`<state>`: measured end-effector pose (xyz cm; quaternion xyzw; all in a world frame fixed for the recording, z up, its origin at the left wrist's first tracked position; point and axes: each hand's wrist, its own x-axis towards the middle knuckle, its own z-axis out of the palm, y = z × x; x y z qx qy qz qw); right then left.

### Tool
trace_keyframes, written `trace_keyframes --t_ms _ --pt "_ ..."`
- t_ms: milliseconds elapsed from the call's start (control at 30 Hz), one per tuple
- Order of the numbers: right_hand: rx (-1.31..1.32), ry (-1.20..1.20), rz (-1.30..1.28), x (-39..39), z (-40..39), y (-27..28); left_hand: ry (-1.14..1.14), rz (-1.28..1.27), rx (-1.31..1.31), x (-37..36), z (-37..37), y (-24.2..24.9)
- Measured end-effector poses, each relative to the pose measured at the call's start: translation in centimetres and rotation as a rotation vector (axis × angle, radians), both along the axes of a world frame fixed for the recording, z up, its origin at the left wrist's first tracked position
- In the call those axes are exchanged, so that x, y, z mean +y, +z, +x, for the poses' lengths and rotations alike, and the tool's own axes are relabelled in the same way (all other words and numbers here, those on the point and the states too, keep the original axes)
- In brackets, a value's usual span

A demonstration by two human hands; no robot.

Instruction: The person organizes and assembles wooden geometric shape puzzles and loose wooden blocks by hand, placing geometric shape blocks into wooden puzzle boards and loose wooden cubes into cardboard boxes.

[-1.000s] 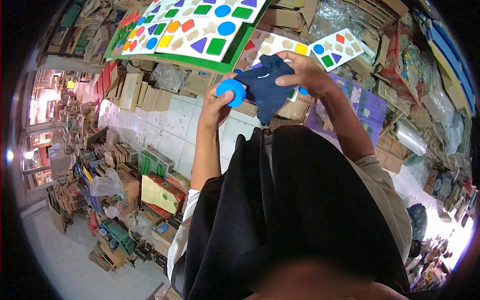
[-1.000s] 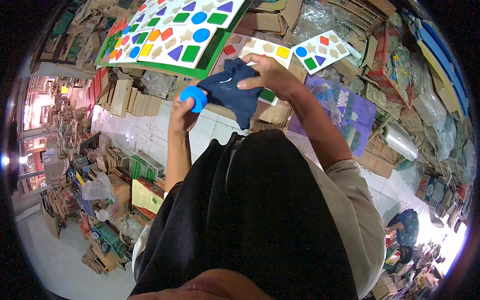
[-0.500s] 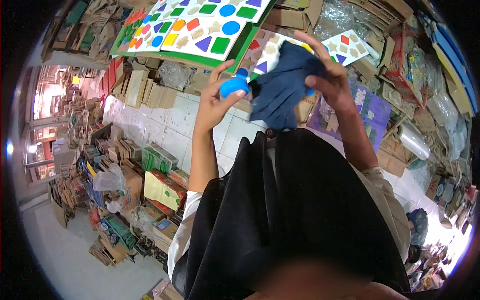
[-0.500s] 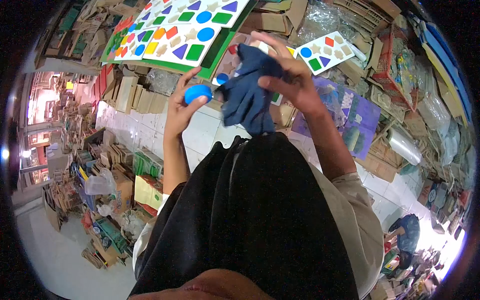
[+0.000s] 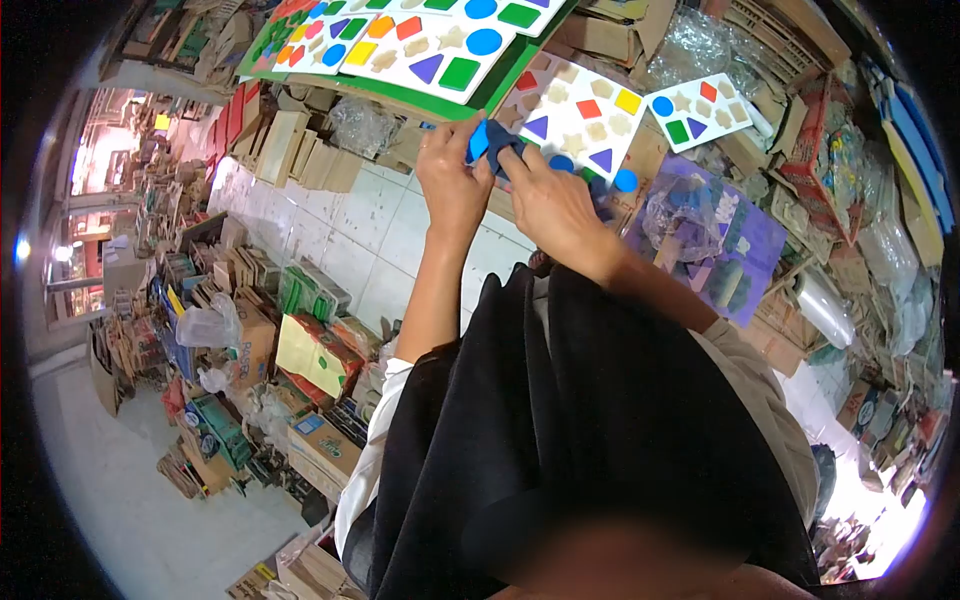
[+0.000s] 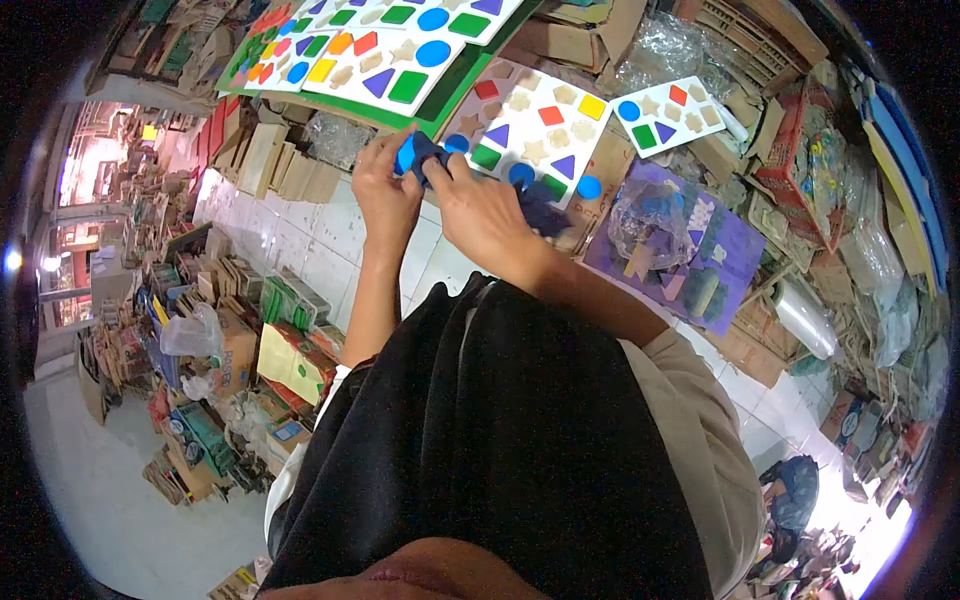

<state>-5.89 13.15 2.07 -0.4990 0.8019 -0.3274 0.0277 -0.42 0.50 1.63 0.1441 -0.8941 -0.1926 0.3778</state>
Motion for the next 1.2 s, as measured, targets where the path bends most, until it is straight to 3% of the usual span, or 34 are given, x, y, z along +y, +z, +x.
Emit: trace_keyframes --t_ms 100,267,500,600,700,833,900,1200 --pt "0.014 -0.016 -0.083 -0.8 -1.0 -0.3 0.023 -0.008 -0.023 0.5 0.3 0.0" --pt "0.094 0.108 0.024 -0.5 0.9 -0.6 0.048 0.047 0.039 -0.3 0.2 -1.2" --pt "-0.028 0.061 0.012 -1.2 -1.3 -1.9 0.070 0.134 0.003 0.6 1.4 -0.4" --pt "0.020 0.129 -0.037 0.0 0.3 -1.9 0.145 0.336 -0.021 0.7 1.5 -0.9" --pt "0.083 0.157 -0.026 0.0 0.3 -1.8 0.039 0.310 0.161 0.7 0.6 -1.5" --pt "-0.003 0.131 -0.086 0.0 0.0 -1.6 0.074 0.328 0.186 0.9 0.3 -1.1" --pt "-0.195 0.014 -0.115 -0.4 -0.6 -2.1 0.109 0.341 0.178 1.4 0.3 -1.1" --pt "0.061 0.116 -0.088 0.3 -0.8 -2.2 0.091 0.297 0.060 1.4 0.9 -1.0"
